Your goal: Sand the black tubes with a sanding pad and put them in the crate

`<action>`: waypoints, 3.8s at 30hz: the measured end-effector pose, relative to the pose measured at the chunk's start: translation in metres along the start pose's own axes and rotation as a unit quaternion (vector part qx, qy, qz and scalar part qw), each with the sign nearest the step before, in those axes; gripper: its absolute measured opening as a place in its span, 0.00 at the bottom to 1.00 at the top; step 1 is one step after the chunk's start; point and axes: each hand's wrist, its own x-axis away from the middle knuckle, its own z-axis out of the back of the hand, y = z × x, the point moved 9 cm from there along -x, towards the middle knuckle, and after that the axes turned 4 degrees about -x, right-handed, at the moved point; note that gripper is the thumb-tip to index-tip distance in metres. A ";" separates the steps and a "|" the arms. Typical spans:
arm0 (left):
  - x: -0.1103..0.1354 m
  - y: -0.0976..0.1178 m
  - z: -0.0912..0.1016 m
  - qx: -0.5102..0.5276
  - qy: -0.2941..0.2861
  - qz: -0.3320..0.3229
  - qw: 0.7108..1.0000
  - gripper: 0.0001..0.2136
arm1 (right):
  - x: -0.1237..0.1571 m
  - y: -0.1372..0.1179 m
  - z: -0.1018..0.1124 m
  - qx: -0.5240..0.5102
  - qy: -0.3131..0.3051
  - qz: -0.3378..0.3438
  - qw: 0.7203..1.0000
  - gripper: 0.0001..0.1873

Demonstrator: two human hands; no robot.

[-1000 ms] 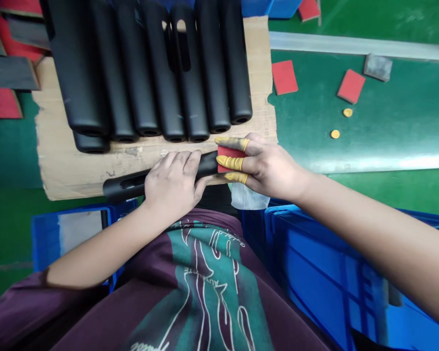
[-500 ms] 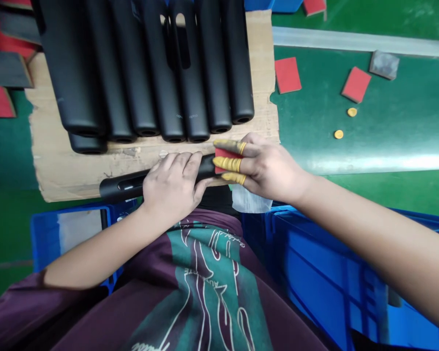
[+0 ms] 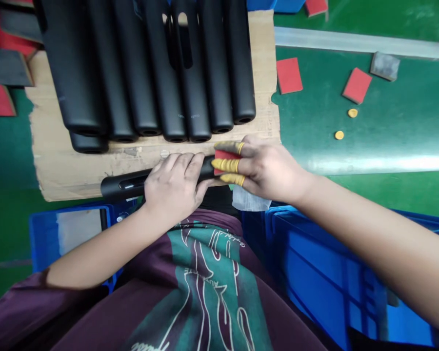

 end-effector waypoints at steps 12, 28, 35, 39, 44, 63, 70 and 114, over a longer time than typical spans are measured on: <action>-0.001 0.000 0.001 -0.009 0.003 -0.008 1.000 0.21 | 0.002 -0.003 -0.004 0.019 -0.008 0.021 1.000 0.20; -0.002 -0.001 0.001 0.007 -0.012 -0.001 1.000 0.21 | 0.000 -0.013 -0.002 0.027 -0.033 0.047 0.998 0.18; -0.003 -0.003 0.001 -0.002 -0.009 0.003 1.000 0.22 | 0.002 0.000 -0.007 0.026 -0.053 -0.018 0.998 0.21; -0.003 -0.002 0.001 -0.005 -0.004 0.002 1.000 0.22 | 0.001 0.007 -0.002 0.038 -0.034 -0.049 0.998 0.20; -0.004 -0.003 0.001 -0.005 -0.008 0.006 1.000 0.22 | 0.000 0.000 -0.005 0.002 -0.049 -0.016 0.999 0.20; -0.004 -0.002 0.002 -0.020 0.011 0.007 1.000 0.22 | 0.000 0.001 0.001 0.017 0.008 -0.009 1.000 0.17; -0.004 -0.002 0.003 -0.018 0.022 0.000 1.000 0.23 | 0.000 0.002 0.004 0.025 0.018 0.027 0.999 0.16; -0.003 -0.004 0.002 -0.010 0.018 0.010 1.000 0.21 | -0.004 -0.011 -0.002 -0.018 0.009 0.040 0.999 0.17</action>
